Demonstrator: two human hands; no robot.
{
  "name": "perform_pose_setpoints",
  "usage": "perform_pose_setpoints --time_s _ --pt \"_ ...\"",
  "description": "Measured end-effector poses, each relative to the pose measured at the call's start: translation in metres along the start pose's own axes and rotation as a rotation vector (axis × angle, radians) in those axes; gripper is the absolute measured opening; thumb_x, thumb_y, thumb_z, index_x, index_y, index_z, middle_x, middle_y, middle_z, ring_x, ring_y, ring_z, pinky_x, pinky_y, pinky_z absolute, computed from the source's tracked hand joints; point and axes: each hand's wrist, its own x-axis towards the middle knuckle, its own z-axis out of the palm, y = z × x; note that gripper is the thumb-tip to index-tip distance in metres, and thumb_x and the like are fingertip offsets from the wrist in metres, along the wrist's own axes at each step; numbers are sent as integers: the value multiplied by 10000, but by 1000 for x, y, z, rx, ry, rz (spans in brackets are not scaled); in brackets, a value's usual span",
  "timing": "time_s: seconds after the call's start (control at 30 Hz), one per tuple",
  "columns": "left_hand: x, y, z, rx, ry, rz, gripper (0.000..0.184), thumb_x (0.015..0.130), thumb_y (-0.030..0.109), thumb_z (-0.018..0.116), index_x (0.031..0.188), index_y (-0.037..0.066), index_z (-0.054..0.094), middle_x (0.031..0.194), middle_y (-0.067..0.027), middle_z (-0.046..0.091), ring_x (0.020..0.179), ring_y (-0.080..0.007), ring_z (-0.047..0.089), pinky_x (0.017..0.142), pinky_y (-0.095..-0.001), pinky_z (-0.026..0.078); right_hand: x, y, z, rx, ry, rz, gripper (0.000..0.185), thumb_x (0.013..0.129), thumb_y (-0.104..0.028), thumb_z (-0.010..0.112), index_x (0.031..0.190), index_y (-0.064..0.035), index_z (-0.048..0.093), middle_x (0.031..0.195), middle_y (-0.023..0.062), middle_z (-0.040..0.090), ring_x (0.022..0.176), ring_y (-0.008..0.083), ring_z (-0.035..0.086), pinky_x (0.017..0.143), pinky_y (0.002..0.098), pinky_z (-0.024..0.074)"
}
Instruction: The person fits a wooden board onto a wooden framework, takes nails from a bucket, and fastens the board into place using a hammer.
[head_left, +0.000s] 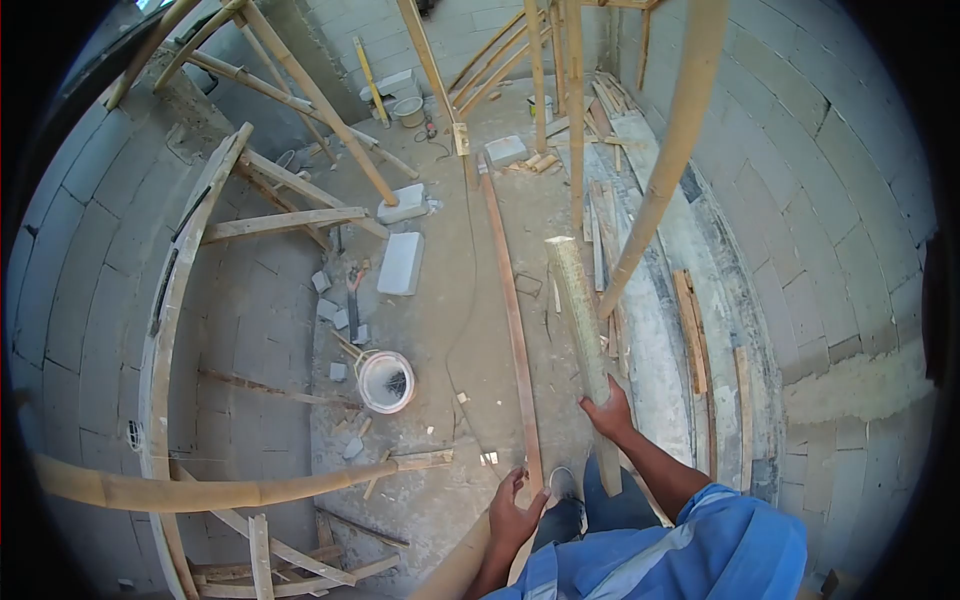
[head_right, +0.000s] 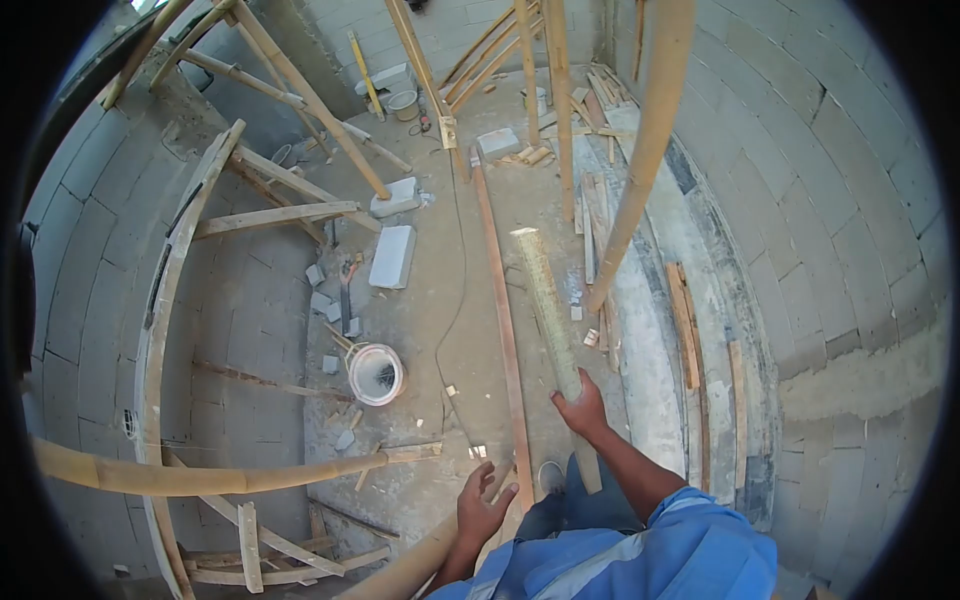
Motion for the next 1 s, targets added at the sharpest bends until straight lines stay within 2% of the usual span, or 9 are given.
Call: perform_pose_setpoints --time_s 0.1,0.17,0.3,0.4,0.53,0.6,0.77,0.8,1.0 --pt "15 10 -3 -101 161 -197 710 860 245 850 1406 -63 518 1333 -244 638 1182 -327 668 997 -414 544 67 -14 18 21 16 -101 539 812 -223 789 1268 -9 597 1078 206 708 1038 359 698 906 423 535" --pt "33 25 -13 -152 284 -304 677 872 206 828 1409 -64 516 1331 -227 644 1173 -297 670 975 -397 551 111 -29 31 52 -63 -129 518 813 -208 788 1254 -10 603 1065 192 708 1025 342 698 906 418 534" --pt "112 40 -19 -158 510 -383 669 888 205 804 1412 -82 505 1318 -243 642 1107 -271 696 917 -362 568 193 -68 58 172 -229 -152 488 813 -182 788 1237 -15 613 1053 164 710 1002 299 697 905 402 532" --pt "171 65 -10 -186 529 -385 672 892 213 795 1414 -91 501 1313 -257 639 1075 -273 708 899 -351 572 253 -102 67 269 -313 -182 496 829 -191 790 1257 -6 623 1089 131 722 1020 232 690 898 376 532" --pt "251 110 15 -225 401 -332 681 893 249 791 1414 -86 507 1331 -257 635 1102 -300 706 918 -369 572 324 -154 49 299 -432 -131 472 860 -219 791 1244 13 643 1089 114 734 1016 194 687 886 356 536" --pt "293 124 25 -204 320 -316 687 890 264 794 1414 -80 511 1335 -254 637 1112 -306 704 926 -380 572 352 -174 38 337 -412 -106 461 873 -242 790 1229 15 652 1071 110 736 1000 190 687 880 351 536" --pt "394 150 41 -188 150 -295 714 870 321 815 1396 -74 537 1310 -259 662 1093 -292 721 920 -378 578 433 -170 19 294 -250 -43 485 873 -314 794 1200 17 656 1013 120 728 947 212 691 860 362 537" --pt "416 153 41 -169 104 -286 722 864 334 824 1390 -73 543 1309 -259 662 1099 -291 721 906 -376 585 450 -167 15 254 -246 43 524 854 -335 808 1201 25 647 999 141 725 938 236 697 855 377 538" --pt "574 176 36 -91 -198 -247 718 885 336 817 1408 -63 528 1341 -245 646 1131 -311 709 949 -398 573 574 -154 11 168 -48 137 557 838 -342 812 1207 35 636 1073 191 738 1011 292 720 898 401 546"
